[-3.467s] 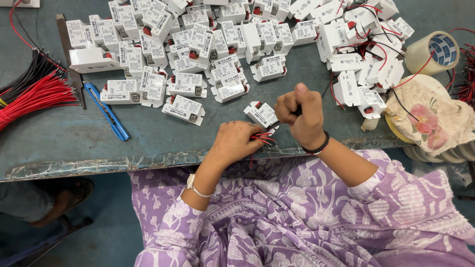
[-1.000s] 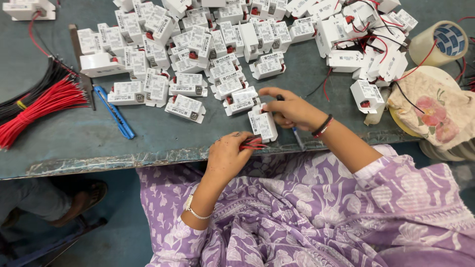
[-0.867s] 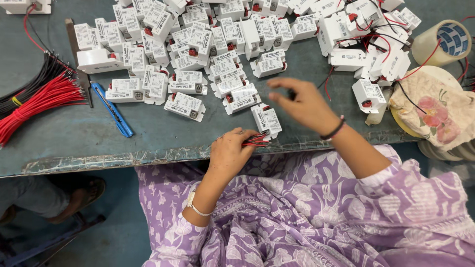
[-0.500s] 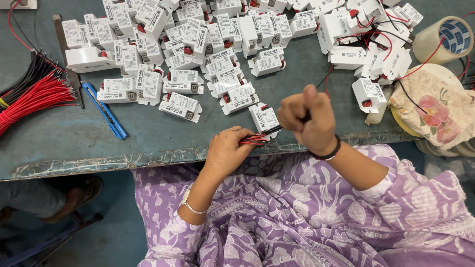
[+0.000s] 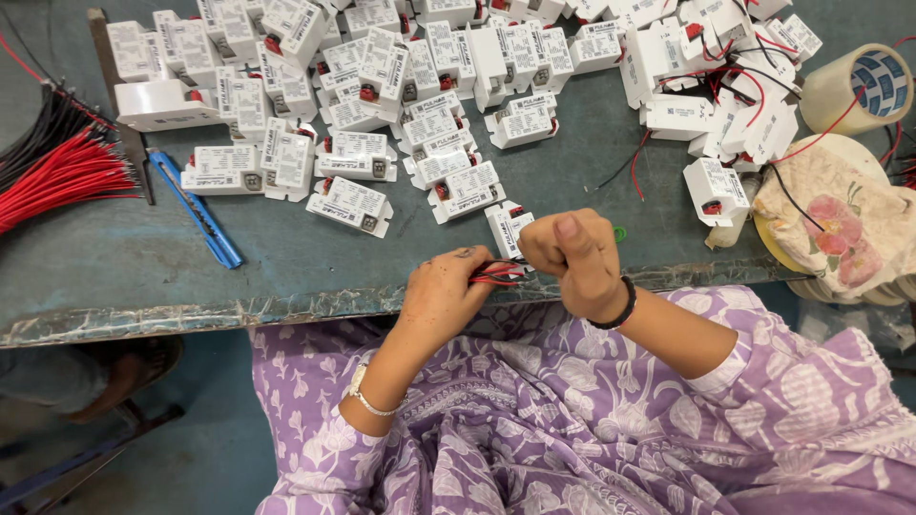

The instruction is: The person assembles multiple LED drivers by hand, inserting wires into the small rectangular housing and securing them with a tool.

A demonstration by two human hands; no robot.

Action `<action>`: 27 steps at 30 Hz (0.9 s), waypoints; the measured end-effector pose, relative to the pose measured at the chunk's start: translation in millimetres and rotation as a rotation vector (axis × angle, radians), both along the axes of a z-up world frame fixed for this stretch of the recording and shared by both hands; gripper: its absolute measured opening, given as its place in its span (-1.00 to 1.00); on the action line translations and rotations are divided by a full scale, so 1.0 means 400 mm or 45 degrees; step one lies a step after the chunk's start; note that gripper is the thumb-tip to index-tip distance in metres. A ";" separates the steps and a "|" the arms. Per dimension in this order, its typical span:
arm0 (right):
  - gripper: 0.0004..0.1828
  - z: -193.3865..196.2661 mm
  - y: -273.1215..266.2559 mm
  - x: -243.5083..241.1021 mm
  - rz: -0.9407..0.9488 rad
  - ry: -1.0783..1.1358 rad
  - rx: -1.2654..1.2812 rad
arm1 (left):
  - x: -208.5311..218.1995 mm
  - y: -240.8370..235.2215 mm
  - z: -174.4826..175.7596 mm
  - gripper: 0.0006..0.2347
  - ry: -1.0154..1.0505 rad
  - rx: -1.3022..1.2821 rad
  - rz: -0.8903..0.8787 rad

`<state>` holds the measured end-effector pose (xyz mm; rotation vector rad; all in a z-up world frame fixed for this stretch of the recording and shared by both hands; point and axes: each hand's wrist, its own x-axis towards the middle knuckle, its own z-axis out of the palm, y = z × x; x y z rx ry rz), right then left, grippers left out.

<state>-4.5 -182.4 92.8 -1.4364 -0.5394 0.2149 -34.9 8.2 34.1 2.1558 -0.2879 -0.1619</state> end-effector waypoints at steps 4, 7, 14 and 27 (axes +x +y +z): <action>-0.30 -0.008 -0.008 0.033 -0.009 0.127 0.142 | -0.016 0.008 -0.013 -0.88 0.064 -0.215 -0.038; -0.30 -0.011 -0.018 0.057 0.014 0.218 0.246 | -0.042 0.019 -0.017 -0.88 0.023 -0.264 -0.075; -0.51 0.038 -0.170 0.190 -0.350 0.244 0.106 | -0.070 -0.091 -0.002 -0.76 -0.255 0.071 -0.069; -0.56 -0.176 -0.520 0.378 -0.721 -0.525 -1.542 | 0.172 -0.230 0.030 -0.80 -0.569 0.404 0.005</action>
